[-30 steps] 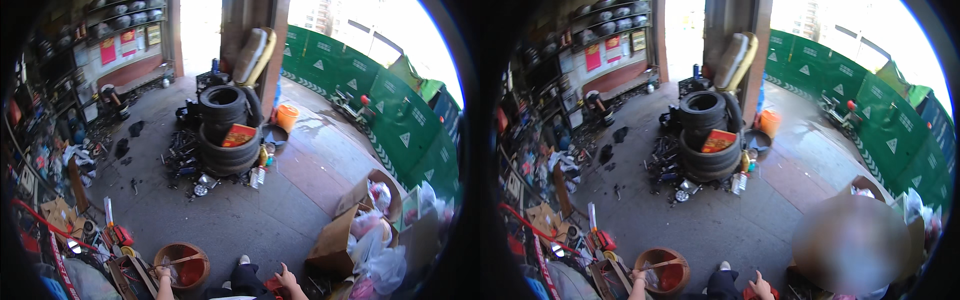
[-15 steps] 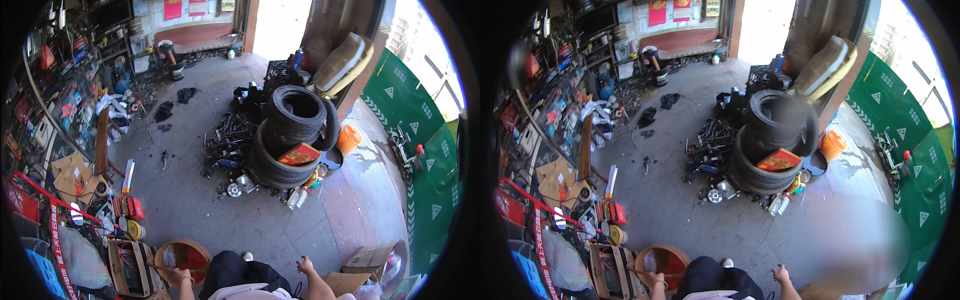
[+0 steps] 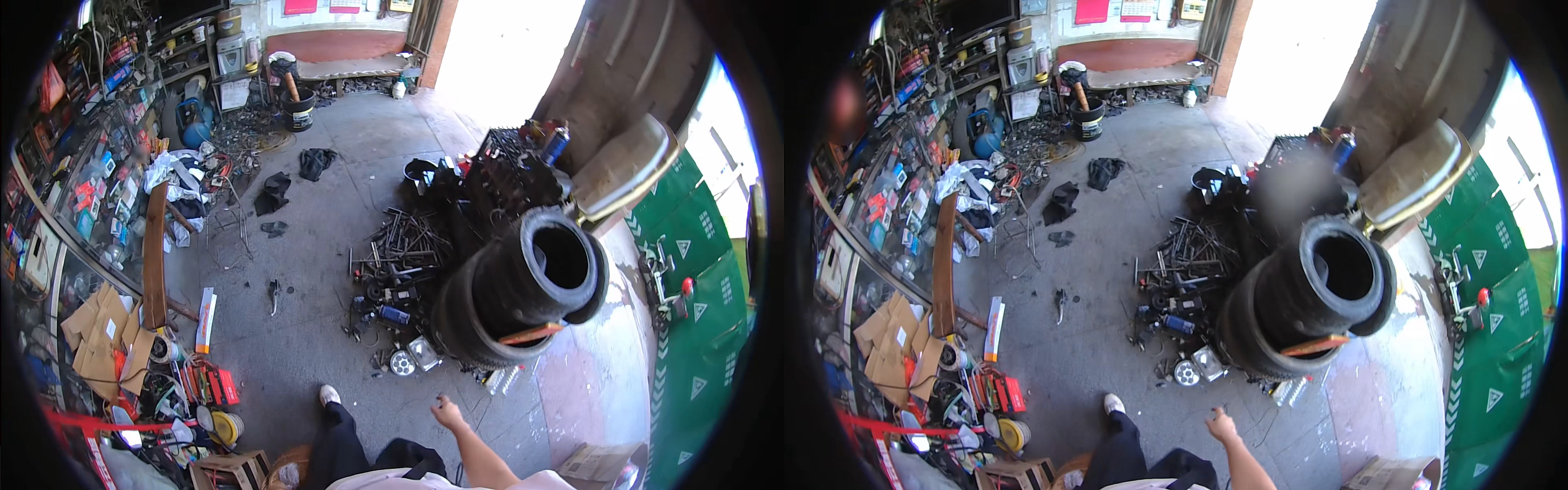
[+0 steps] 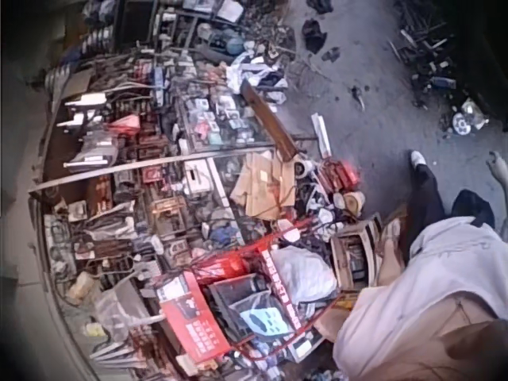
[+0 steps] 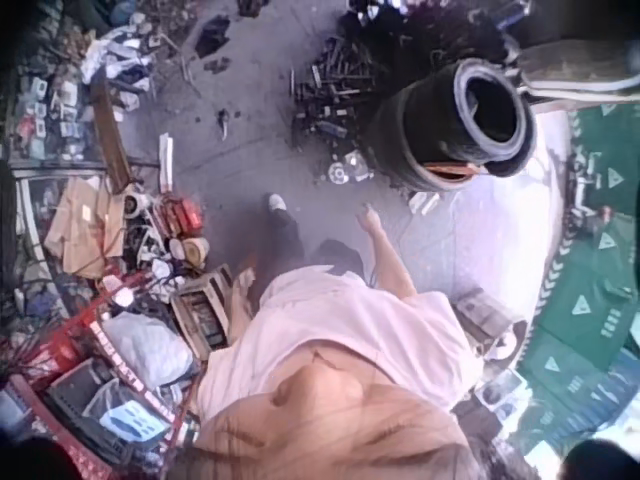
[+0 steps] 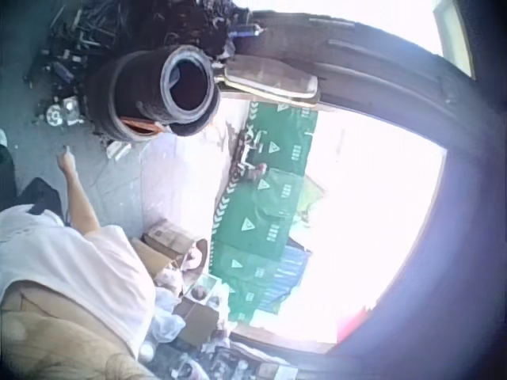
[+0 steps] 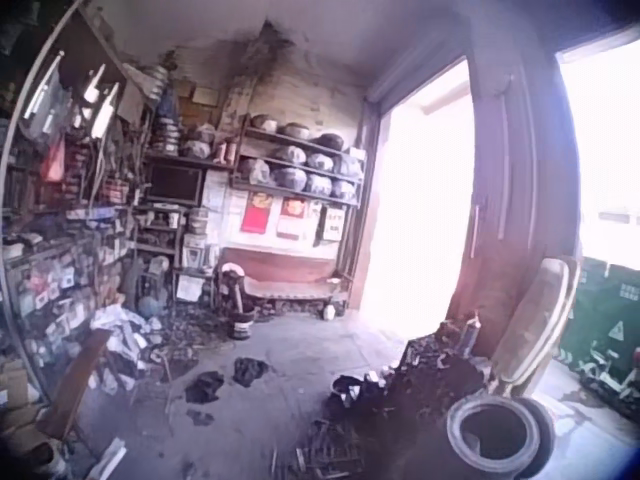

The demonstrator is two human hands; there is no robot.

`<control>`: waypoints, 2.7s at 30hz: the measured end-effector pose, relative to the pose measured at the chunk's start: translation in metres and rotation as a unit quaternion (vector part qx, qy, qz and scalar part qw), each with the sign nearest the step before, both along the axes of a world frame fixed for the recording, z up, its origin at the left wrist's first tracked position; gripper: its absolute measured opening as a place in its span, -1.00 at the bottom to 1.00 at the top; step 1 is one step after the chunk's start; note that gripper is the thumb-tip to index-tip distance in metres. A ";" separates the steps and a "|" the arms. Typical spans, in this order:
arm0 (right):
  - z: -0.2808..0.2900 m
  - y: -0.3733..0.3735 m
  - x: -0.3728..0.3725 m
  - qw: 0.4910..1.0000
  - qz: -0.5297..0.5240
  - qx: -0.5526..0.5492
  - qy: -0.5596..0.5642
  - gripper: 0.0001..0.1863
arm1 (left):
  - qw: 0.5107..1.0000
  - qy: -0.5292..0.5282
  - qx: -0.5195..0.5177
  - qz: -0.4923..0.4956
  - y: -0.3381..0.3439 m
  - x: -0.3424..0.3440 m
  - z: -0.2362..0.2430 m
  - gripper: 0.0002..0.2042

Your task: The person sits on the floor and uses a screwdriver and wrench to adjust a small mechanical part. They repeatedly tighten and loosen screws, inspect the part, and occasionally reach for tools from a nearby pile.

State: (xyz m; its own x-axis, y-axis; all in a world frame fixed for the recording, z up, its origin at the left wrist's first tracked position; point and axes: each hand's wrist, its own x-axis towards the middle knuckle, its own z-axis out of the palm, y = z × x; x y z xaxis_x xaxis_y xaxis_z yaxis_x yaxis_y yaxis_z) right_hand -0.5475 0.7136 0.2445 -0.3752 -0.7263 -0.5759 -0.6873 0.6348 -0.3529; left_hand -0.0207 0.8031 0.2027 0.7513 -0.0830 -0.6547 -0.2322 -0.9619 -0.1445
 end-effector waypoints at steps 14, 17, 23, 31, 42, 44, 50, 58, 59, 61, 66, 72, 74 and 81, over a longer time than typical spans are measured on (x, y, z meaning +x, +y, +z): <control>-0.013 -0.172 0.008 0.978 -0.188 0.089 0.009 -0.49 | 0.337 0.530 -0.427 -0.651 -0.513 -0.276 0.412 -0.41; -0.026 -0.259 0.030 0.977 -0.177 0.114 -0.031 -0.48 | 0.214 0.613 -0.489 -0.583 -0.532 -0.312 0.471 -0.35; 0.021 -0.401 0.036 0.978 -0.206 0.005 -0.044 -0.51 | 0.084 0.740 -0.434 -0.507 -0.645 -0.326 0.532 -0.44; 0.072 -0.571 0.022 0.952 -0.280 -0.121 -0.009 -0.57 | -0.009 0.725 -0.481 -0.492 -0.797 -0.356 0.525 -0.50; -0.010 -0.614 0.070 0.847 -0.529 0.033 -0.048 -0.55 | 0.275 0.556 -0.413 -0.667 -1.027 -0.354 0.474 -0.27; 0.007 -0.619 0.050 0.818 -0.574 0.026 -0.035 -0.56 | 0.383 0.531 -0.360 -0.664 -1.068 -0.388 0.344 -0.32; -0.010 -0.726 -0.101 0.806 -0.563 -0.182 0.029 -0.67 | 0.745 0.334 -0.083 -0.572 -1.172 -0.252 -0.011 -0.39; 0.027 -0.815 -0.376 0.735 -0.561 -0.358 0.128 -0.77 | 0.736 0.105 0.044 -0.667 -1.222 -0.280 0.028 -0.49; 0.028 -0.822 -0.404 0.729 -0.554 -0.381 0.128 -0.79 | 0.742 0.121 0.038 -0.658 -1.227 -0.289 0.026 -0.50; 0.041 -0.845 -0.441 0.713 -0.582 -0.369 0.129 -0.79 | 0.752 0.130 -0.004 -0.647 -1.232 -0.298 0.023 -0.53; 0.049 -0.879 -0.492 0.707 -0.614 -0.308 0.171 -0.60 | 0.709 0.103 -0.053 -0.696 -1.232 -0.330 0.030 -0.59; 0.051 -0.906 -0.510 0.710 -0.615 -0.238 0.245 -0.66 | 0.700 0.107 -0.037 -0.705 -1.234 -0.332 0.055 -0.62; 0.048 -0.914 -0.513 0.698 -0.620 -0.239 0.267 -0.66 | 0.678 0.113 -0.028 -0.726 -1.245 -0.308 0.046 -0.65; 0.021 -0.902 -0.515 0.657 -0.513 -0.460 0.306 -0.80 | 0.658 0.134 -0.004 -0.741 -1.264 -0.271 0.046 -0.65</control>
